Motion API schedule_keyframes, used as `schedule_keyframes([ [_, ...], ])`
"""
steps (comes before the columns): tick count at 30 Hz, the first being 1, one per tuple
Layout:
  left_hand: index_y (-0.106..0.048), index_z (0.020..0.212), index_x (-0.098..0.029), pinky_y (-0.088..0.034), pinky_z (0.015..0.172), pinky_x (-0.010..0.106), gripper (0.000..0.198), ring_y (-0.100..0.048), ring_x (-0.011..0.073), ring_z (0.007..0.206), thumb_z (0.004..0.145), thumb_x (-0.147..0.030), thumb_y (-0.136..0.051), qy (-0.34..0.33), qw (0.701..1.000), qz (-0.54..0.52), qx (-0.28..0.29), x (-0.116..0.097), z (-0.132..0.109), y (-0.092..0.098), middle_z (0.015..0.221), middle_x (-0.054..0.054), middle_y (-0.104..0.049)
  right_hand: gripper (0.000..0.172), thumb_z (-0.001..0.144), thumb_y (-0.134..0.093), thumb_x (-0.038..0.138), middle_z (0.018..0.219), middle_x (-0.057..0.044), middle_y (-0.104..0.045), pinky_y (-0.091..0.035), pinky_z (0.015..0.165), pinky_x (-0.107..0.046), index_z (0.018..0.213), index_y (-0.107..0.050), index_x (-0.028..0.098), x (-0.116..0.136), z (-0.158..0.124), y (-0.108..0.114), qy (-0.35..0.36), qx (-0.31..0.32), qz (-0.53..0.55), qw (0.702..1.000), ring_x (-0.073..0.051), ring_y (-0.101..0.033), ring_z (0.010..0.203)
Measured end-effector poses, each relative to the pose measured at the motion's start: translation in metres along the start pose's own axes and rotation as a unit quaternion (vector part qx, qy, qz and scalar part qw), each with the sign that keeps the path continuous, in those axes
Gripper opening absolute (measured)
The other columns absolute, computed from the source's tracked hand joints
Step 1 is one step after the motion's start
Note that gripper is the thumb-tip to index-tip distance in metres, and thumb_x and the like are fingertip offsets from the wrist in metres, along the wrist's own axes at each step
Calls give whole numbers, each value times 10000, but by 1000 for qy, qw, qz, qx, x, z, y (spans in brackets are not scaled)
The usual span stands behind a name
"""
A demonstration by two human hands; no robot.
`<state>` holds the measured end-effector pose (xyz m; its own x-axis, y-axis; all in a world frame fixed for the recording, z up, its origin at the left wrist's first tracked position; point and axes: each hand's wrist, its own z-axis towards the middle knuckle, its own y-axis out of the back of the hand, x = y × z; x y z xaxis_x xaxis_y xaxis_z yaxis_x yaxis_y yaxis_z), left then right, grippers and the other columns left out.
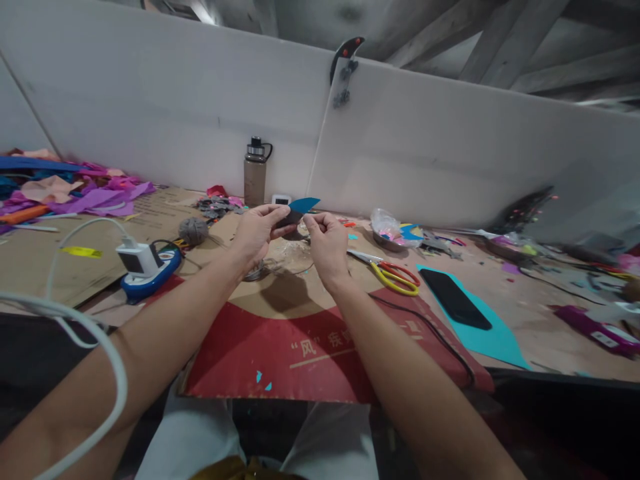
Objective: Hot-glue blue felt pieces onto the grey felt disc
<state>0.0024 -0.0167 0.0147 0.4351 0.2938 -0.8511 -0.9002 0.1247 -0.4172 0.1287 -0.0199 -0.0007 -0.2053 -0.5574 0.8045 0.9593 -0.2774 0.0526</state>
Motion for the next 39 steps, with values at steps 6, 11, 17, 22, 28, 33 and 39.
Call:
schedule_keyframes([
  [6,-629,698,-126,-539,768,335,129,-624,126,725,657,-223,-704,-2,1000,-6,-11,-1,0,1,744,30,-645,248,770,-531,397,637,18,-512,-334,569,-225,742,-594,159,0,-2,0,14,11,-4,1000,-87,-397,583],
  [11,-638,704,-122,-532,793,336,136,-626,132,759,660,-228,-712,4,1000,-9,-5,-1,2,2,766,42,-652,246,764,-531,397,616,21,-502,-328,552,-222,732,-594,161,2,-3,1,8,19,-3,1000,-87,-397,571],
  [17,-656,714,-125,-537,775,334,150,-630,148,781,662,-249,-723,20,1000,-9,11,3,8,6,785,58,-665,203,756,-541,349,597,30,-494,-322,549,-224,691,-581,161,5,-3,3,7,16,-8,1000,-83,-396,553],
  [22,-663,731,-124,-544,741,307,182,-623,144,789,631,-253,-743,9,1000,6,21,0,5,5,812,54,-658,206,755,-546,348,594,31,-493,-320,550,-228,676,-575,160,4,-2,5,8,13,-18,1000,-82,-394,551],
  [28,-643,716,-126,-551,721,311,173,-625,141,760,637,-257,-724,4,1000,29,7,-1,2,3,791,45,-645,236,761,-544,388,623,21,-512,-328,552,-226,726,-595,160,4,-2,6,14,8,-14,1000,-84,-395,566],
  [33,-633,716,-127,-553,710,317,148,-634,146,744,656,-243,-703,9,1000,23,11,-2,2,4,780,44,-642,237,734,-568,388,653,17,-543,-352,554,-219,792,-605,161,2,0,4,-9,-4,25,1000,-81,-425,574],
  [39,-638,742,-121,-561,682,296,145,-639,149,754,668,-229,-698,30,999,16,29,-3,3,5,800,54,-651,264,684,-595,372,728,-11,-615,-399,613,-235,829,-632,154,-1,4,3,-60,17,101,993,-97,-513,648],
])
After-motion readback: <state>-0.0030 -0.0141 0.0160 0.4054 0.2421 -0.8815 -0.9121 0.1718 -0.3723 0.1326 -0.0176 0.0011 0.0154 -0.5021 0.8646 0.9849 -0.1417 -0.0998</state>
